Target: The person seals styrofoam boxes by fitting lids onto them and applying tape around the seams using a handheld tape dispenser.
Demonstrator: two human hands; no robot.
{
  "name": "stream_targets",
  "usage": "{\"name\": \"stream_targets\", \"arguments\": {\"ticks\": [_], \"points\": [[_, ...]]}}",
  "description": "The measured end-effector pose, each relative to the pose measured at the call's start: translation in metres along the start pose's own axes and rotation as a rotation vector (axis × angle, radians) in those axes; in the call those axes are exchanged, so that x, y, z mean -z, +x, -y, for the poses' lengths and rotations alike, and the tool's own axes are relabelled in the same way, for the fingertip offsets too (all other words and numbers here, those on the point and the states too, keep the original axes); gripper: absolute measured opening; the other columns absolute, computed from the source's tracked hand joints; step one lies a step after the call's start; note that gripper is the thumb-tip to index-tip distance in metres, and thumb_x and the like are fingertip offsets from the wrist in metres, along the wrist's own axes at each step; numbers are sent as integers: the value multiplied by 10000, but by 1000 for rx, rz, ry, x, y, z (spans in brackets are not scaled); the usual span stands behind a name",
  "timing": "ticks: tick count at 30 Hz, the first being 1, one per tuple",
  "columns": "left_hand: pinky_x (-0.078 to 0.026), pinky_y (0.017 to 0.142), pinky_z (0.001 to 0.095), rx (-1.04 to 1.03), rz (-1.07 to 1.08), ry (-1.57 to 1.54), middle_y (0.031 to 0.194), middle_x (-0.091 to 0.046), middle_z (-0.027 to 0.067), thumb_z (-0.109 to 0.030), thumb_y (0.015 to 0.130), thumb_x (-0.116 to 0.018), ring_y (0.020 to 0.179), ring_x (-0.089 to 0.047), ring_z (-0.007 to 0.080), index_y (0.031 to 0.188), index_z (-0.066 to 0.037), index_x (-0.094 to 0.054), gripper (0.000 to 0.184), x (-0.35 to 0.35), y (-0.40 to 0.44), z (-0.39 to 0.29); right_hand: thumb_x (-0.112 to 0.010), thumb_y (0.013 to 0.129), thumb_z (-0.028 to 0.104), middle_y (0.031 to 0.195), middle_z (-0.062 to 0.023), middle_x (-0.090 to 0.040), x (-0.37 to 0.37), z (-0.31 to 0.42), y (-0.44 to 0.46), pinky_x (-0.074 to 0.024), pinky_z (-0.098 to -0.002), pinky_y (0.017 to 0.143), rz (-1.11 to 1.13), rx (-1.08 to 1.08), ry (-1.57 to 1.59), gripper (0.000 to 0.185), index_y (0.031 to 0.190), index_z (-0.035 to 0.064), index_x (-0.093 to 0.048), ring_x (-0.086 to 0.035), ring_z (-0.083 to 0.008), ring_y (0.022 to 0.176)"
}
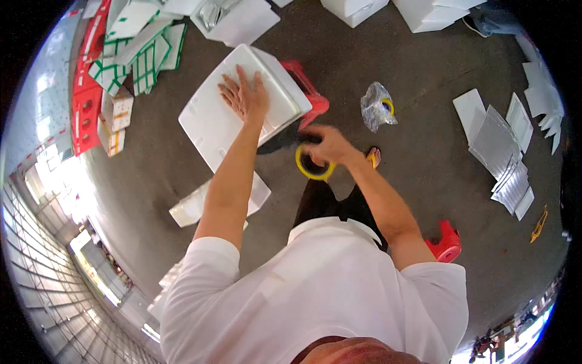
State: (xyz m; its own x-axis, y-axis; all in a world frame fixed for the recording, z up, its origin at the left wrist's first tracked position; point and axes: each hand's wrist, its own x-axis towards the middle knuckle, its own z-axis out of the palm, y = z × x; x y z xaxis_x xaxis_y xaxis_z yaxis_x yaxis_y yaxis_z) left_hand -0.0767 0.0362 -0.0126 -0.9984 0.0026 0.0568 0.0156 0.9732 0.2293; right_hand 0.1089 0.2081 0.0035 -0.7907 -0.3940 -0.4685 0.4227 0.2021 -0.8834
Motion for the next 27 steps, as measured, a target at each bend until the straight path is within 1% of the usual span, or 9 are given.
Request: {"name": "stream_targets", "arguments": {"ticks": [2, 5, 8, 10, 18, 20, 22, 24, 27], "points": [[-29, 1187, 528, 37, -13, -8, 1585, -135, 256, -588, 959, -392, 1467, -44, 461, 1534, -210, -287, 696, -1, 16, -4, -724, 767, 429, 1257, -148, -635, -42, -3, 10, -420, -469, 1045, 298, 102, -553, 643, 1284, 63, -611, -546, -307, 1243], [-20, 1177, 554, 296, -68, -30, 1575, -91, 303, -576, 972, -355, 1451, -27, 508, 1537, -186, -274, 691, -10, 40, -6, -699, 824, 340, 1339, -161, -571, -30, -28, 4, -372, -423, 1084, -284, 233, -16, 625, 1345, 37, -532, -511, -281, 1271], [-28, 1175, 557, 343, -102, -22, 1574, -90, 305, -581, 967, -359, 1445, -36, 521, 1534, -182, -278, 698, -11, 50, -7, -673, 891, 256, 1357, -216, -501, 16, -39, 57, -374, -374, 1054, -1028, 94, 837, 690, 1430, -30, -350, -505, -297, 1227], [-32, 1170, 571, 352, -77, -27, 1572, -80, 313, -565, 971, -348, 1438, -44, 536, 1532, -183, -280, 683, -6, 53, -8, -633, 929, 218, 1327, -252, -496, 30, 9, 102, -385, -366, 1029, -1255, 209, 805, 675, 1435, -62, -286, -509, -325, 1203], [-52, 1165, 584, 558, -122, -63, 1543, -171, 338, -564, 960, -359, 1431, -89, 542, 1522, -113, -288, 725, 5, 84, -4, -596, 952, 193, 1345, -207, -466, -61, 36, 98, -306, -370, 1097, -1096, 319, 540, 649, 1444, -68, -262, -459, -288, 1249], [-94, 1165, 578, -231, -80, 109, 1527, -205, 346, -566, 924, -487, 1424, -119, 539, 1513, -98, -303, 775, -15, 52, 21, -634, 922, 130, 1344, -188, -480, -59, 0, 79, -375, -336, 1051, -965, 309, 645, 627, 1440, -31, -322, -495, -270, 1222], [-115, 1162, 584, -531, 31, 93, 1538, -170, 337, -644, 786, -638, 1420, -114, 542, 1525, -121, -277, 974, 11, 13, 18, -657, 896, 85, 1338, -165, -507, -32, -14, 57, -461, -300, 964, -979, 256, 958, 618, 1438, 12, -368, -552, -232, 1162], [-115, 1163, 591, -615, 108, 59, 1547, -161, 314, -620, 673, -744, 1425, -105, 534, 1520, -130, -283, 1081, 23, -2, 9, -714, 853, 126, 1281, -160, -570, -7, -70, 74, -454, -314, 989, -1126, 212, 786, 604, 1395, 31, -465, -558, -218, 1164], [-99, 1171, 585, -792, 374, 116, 1574, -118, 282, -523, 622, -816, 1438, -96, 516, 1530, -157, -259, 1127, 49, -31, 11, -747, 818, 180, 1195, -133, -635, 93, -79, 62, -507, -299, 892, -741, 46, 769, 548, 1323, 64, -570, -619, -197, 1059]]}}
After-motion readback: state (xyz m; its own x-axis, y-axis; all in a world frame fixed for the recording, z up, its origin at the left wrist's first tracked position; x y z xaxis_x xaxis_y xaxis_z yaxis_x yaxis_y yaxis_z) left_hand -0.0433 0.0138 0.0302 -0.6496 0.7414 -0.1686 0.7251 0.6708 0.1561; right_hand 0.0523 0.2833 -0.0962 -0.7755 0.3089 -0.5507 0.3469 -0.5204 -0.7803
